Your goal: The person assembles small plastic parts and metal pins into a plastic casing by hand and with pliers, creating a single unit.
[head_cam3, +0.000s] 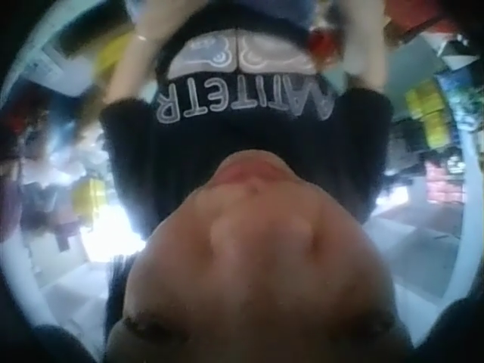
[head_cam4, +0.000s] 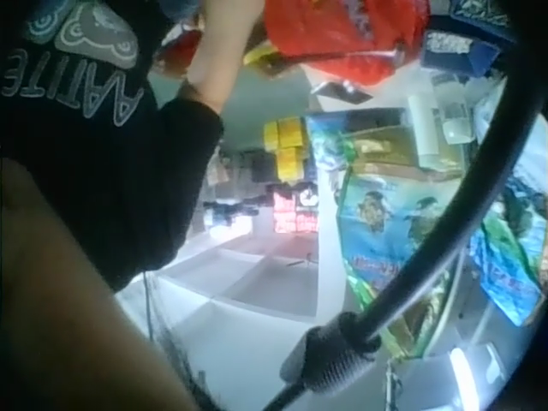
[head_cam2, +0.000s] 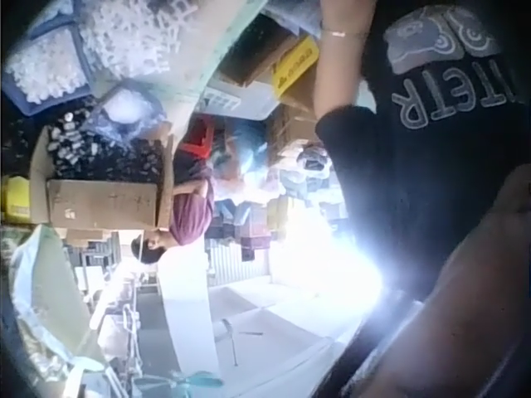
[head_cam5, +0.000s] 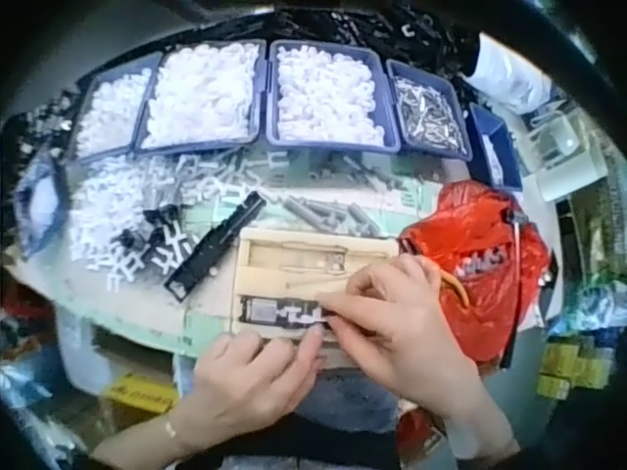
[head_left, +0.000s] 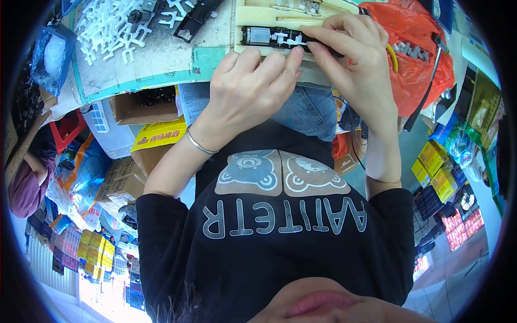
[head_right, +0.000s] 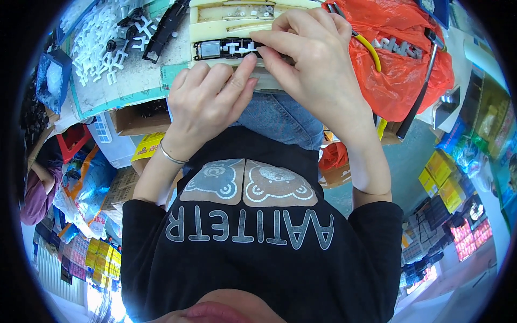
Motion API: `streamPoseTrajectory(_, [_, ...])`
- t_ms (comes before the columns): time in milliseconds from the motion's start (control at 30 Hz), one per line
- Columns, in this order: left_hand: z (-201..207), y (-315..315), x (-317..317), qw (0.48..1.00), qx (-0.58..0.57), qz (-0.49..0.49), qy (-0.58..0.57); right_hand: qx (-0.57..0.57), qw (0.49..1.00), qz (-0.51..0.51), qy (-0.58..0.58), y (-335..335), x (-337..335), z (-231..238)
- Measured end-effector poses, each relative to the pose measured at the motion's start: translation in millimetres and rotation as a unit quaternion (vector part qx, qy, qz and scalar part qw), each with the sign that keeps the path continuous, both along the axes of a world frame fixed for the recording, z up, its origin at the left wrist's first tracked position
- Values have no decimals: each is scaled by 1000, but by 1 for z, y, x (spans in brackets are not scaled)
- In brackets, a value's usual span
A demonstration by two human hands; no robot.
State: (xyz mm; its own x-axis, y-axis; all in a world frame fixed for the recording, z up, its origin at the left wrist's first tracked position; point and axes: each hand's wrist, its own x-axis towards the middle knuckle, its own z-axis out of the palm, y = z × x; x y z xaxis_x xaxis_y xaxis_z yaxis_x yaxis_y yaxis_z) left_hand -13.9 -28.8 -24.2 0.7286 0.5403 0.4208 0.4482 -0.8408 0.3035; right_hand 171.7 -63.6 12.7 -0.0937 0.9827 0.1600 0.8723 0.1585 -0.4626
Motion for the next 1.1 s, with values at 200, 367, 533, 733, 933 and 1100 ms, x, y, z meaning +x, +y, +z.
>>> streamPoseTrajectory(200, [-2, -8, 3, 998, 15, 3, 63, -4, 996, 51, -73, 12, -3, 15])
streamPoseTrajectory(367, [-8, -6, 0, 999, -15, -11, 29, 15, 999, 45, -27, 5, 1, -3])
streamPoseTrajectory(533, [-5, 5, -2, 999, -35, 7, -41, 25, 999, 1, 43, -2, -1, -12])
streamPoseTrajectory(733, [-1, 10, 1, 995, -74, 1, -60, 18, 999, -8, 39, -1, -1, -11])
streamPoseTrajectory(933, [-4, -1, -7, 994, -79, -10, -78, 13, 999, -16, 39, 0, 3, -4])
streamPoseTrajectory(1100, [-7, -5, -8, 999, -45, 11, -18, 16, 999, 31, 16, 6, 2, -4])
